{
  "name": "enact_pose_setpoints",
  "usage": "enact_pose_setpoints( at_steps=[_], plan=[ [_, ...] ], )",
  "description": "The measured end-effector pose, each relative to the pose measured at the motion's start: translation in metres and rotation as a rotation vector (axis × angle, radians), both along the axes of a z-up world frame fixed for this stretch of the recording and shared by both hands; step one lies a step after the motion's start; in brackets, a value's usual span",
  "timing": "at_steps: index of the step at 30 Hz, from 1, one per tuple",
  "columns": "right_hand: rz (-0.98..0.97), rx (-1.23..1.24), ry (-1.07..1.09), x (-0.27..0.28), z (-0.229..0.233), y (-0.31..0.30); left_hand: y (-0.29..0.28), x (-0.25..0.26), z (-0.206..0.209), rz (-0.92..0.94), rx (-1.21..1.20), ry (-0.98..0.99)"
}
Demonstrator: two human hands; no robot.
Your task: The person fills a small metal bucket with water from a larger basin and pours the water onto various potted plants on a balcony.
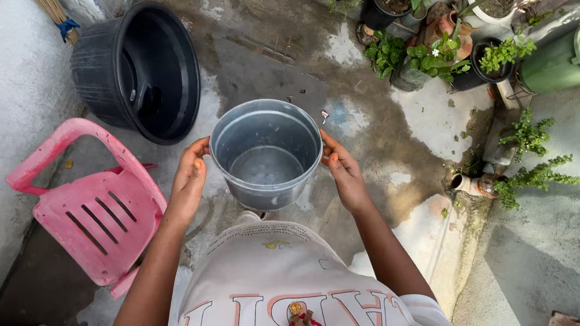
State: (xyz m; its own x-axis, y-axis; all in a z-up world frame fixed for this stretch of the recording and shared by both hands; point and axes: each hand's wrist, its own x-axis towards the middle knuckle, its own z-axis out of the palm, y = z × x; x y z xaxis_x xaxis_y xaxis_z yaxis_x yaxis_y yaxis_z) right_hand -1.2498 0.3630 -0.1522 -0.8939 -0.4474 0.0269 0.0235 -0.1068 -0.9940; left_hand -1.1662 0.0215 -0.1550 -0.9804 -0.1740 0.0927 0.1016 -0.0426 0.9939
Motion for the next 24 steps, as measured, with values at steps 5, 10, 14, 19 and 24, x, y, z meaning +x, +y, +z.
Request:
enact_pose_setpoints(
  at_steps=[5, 10, 14, 19, 24],
  plan=[
    [-0.024, -0.122, -0.145, -0.129, 0.027, -0.042, -0.022, -0.124, 0.010, -0.072, 0.156, -0.053],
    [-0.092, -0.190, -0.094, -0.235, 0.045, -0.066, -0.033, -0.233, 0.041, -0.098, 0.161, -0.069],
    [-0.027, -0.295, -0.161, -0.334, 0.023, -0.079, -0.048, -0.313, 0.047, -0.058, 0.102, -0.104],
    [0.042, -0.061, -0.310, -0.461, -0.015, -0.121, -0.073, -0.403, 0.023, 0.117, 0.052, -0.122],
    [0.093, 0.239, -0.545, -0.590, -0.022, -0.159, -0.086, -0.497, 0.010, 0.334, 0.055, -0.233]
  ],
)
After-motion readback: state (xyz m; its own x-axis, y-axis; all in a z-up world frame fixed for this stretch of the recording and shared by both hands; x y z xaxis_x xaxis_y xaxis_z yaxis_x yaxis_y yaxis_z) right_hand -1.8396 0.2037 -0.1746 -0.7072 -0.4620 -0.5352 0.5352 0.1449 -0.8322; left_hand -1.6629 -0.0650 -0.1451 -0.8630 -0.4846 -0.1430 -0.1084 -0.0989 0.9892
